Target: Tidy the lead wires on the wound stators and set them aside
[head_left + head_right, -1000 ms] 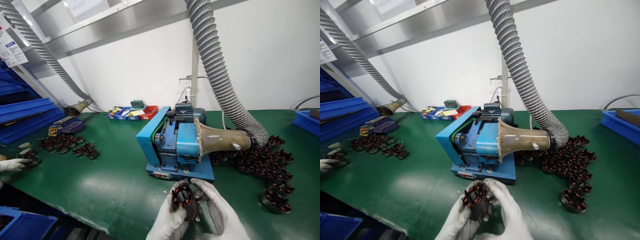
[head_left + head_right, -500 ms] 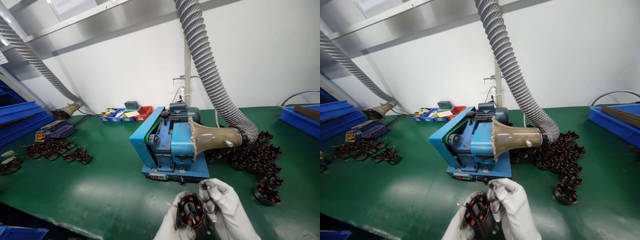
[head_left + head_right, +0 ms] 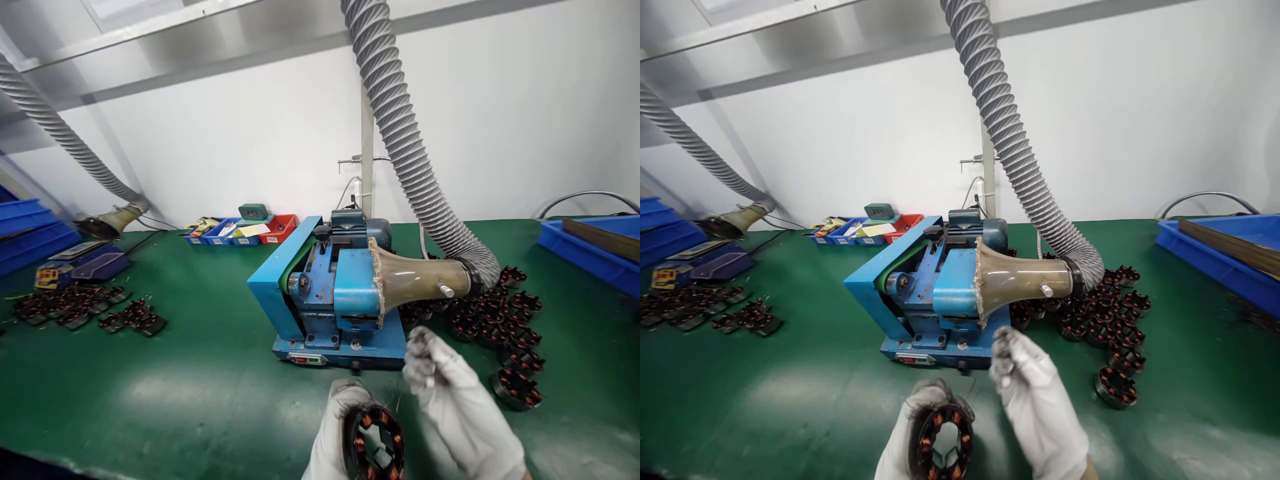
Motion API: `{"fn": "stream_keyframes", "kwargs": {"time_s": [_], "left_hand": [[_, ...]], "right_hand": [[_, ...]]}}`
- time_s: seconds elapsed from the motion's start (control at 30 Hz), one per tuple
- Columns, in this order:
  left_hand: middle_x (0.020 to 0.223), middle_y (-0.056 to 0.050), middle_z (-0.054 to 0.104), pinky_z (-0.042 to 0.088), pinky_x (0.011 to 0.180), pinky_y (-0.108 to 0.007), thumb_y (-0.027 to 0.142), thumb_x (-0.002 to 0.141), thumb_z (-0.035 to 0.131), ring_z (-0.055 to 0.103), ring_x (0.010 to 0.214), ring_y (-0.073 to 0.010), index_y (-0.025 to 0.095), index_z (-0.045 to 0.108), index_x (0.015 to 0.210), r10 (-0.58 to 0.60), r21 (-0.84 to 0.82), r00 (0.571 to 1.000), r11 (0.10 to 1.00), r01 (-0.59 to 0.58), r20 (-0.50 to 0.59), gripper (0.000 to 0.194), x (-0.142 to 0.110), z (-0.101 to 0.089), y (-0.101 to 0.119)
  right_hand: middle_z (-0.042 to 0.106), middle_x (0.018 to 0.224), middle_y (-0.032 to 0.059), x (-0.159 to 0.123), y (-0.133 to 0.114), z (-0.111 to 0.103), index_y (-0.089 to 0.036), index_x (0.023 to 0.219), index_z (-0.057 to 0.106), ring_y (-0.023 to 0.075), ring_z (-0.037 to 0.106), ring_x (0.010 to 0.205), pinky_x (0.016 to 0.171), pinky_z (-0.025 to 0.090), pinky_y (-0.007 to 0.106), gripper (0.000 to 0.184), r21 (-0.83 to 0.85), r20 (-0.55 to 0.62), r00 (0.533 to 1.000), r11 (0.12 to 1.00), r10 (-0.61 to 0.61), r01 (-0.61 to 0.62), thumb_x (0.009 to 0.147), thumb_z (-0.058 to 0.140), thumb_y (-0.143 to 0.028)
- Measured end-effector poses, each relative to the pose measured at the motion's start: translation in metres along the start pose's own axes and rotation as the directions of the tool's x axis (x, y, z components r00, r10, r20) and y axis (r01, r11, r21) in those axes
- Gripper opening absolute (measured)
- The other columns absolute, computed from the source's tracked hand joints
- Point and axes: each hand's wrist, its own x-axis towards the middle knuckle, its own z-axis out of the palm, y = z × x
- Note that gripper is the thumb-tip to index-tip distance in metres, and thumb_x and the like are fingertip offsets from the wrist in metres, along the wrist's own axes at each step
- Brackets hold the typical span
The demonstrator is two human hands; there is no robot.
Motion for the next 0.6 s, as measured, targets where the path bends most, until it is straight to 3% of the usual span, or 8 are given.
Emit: {"fn": "stream_keyframes", "kwargs": {"time_s": [0.03, 0.1, 0.17, 0.27, 0.37, 0.47, 0.6], "left_hand": [[0.096, -0.005, 0.061, 0.047, 0.086, -0.035, 0.018, 0.056, 0.075, 0.06, 0.094, -0.0242, 0.024, 0.066, 0.097, 0.051, 0.035, 0.999, 0.998, -0.051, -0.005, 0.042, 0.001, 0.0, -0.002], [0.107, -0.003, 0.058, 0.044, 0.092, -0.034, 0.007, 0.049, 0.075, 0.056, 0.104, -0.0248, 0.029, 0.062, 0.108, 0.113, 0.066, 0.993, 0.992, -0.11, -0.041, 0.064, 0.006, 0.003, -0.005], [0.113, -0.001, 0.058, 0.042, 0.094, -0.032, 0.002, 0.046, 0.072, 0.054, 0.109, -0.0238, 0.031, 0.06, 0.11, 0.127, 0.094, 0.987, 0.989, -0.118, -0.101, 0.071, 0.013, 0.007, -0.011], [0.111, -0.004, 0.062, 0.044, 0.092, -0.033, 0.006, 0.055, 0.067, 0.058, 0.105, -0.023, 0.025, 0.059, 0.106, -0.04, 0.023, 0.982, 0.999, 0.045, -0.186, 0.055, 0.026, 0.018, -0.022], [0.105, -0.007, 0.066, 0.046, 0.09, -0.035, 0.013, 0.065, 0.063, 0.062, 0.098, -0.0215, 0.021, 0.055, 0.103, -0.239, -0.183, 0.948, 0.962, 0.202, -0.209, 0.04, 0.039, 0.029, -0.036], [0.1, -0.006, 0.068, 0.049, 0.088, -0.035, 0.017, 0.069, 0.059, 0.065, 0.093, -0.0199, 0.021, 0.052, 0.1, -0.301, -0.336, 0.929, 0.916, 0.219, -0.215, 0.031, 0.052, 0.036, -0.044], [0.099, -0.004, 0.068, 0.051, 0.086, -0.035, 0.017, 0.066, 0.061, 0.065, 0.091, -0.0188, 0.022, 0.051, 0.098, -0.296, -0.387, 0.931, 0.901, 0.196, -0.216, 0.033, 0.064, 0.038, -0.044]], "right_hand": [[0.069, 0.066, -0.0027, 0.002, 0.001, -0.003, -0.02, 0.075, 0.074, 0.004, 0.057, 0.052, 0.049, 0.048, 0.008, 0.021, 0.031, -0.056, 0.996, 0.996, -0.077, 0.078, 0.057, 0.084, -0.026], [0.073, 0.076, 0.0, 0.004, 0.01, -0.01, -0.022, 0.079, 0.074, 0.0098, 0.066, 0.067, 0.065, 0.054, 0.015, 0.023, -0.064, -0.119, 0.971, 0.978, -0.206, 0.199, 0.059, 0.082, -0.03], [0.076, 0.084, 0.0054, 0.004, 0.027, -0.015, -0.021, 0.083, 0.075, 0.019, 0.069, 0.079, 0.072, 0.057, 0.024, 0.033, -0.26, -0.059, 0.971, 0.942, -0.233, 0.211, 0.054, 0.083, -0.036], [0.074, 0.1, 0.0116, 0.006, 0.052, -0.018, -0.02, 0.098, 0.072, 0.0306, 0.067, 0.094, 0.079, 0.057, 0.035, 0.058, -0.526, 0.033, 0.974, 0.825, -0.224, 0.207, 0.046, 0.084, -0.039], [0.07, 0.109, 0.0137, 0.014, 0.062, -0.016, -0.018, 0.109, 0.066, 0.0323, 0.065, 0.1, 0.087, 0.053, 0.041, 0.061, -0.7, 0.002, 0.968, 0.69, -0.252, 0.181, 0.056, 0.077, -0.044], [0.07, 0.109, 0.0141, 0.026, 0.062, -0.011, -0.016, 0.108, 0.066, 0.031, 0.065, 0.1, 0.091, 0.051, 0.043, 0.054, -0.759, 0.006, 0.964, 0.626, -0.266, 0.178, 0.064, 0.07, -0.048], [0.071, 0.105, 0.0131, 0.037, 0.06, -0.004, -0.017, 0.102, 0.067, 0.0301, 0.066, 0.096, 0.088, 0.051, 0.044, 0.044, -0.803, 0.053, 0.944, 0.548, -0.327, 0.235, 0.07, 0.066, -0.047]]}}
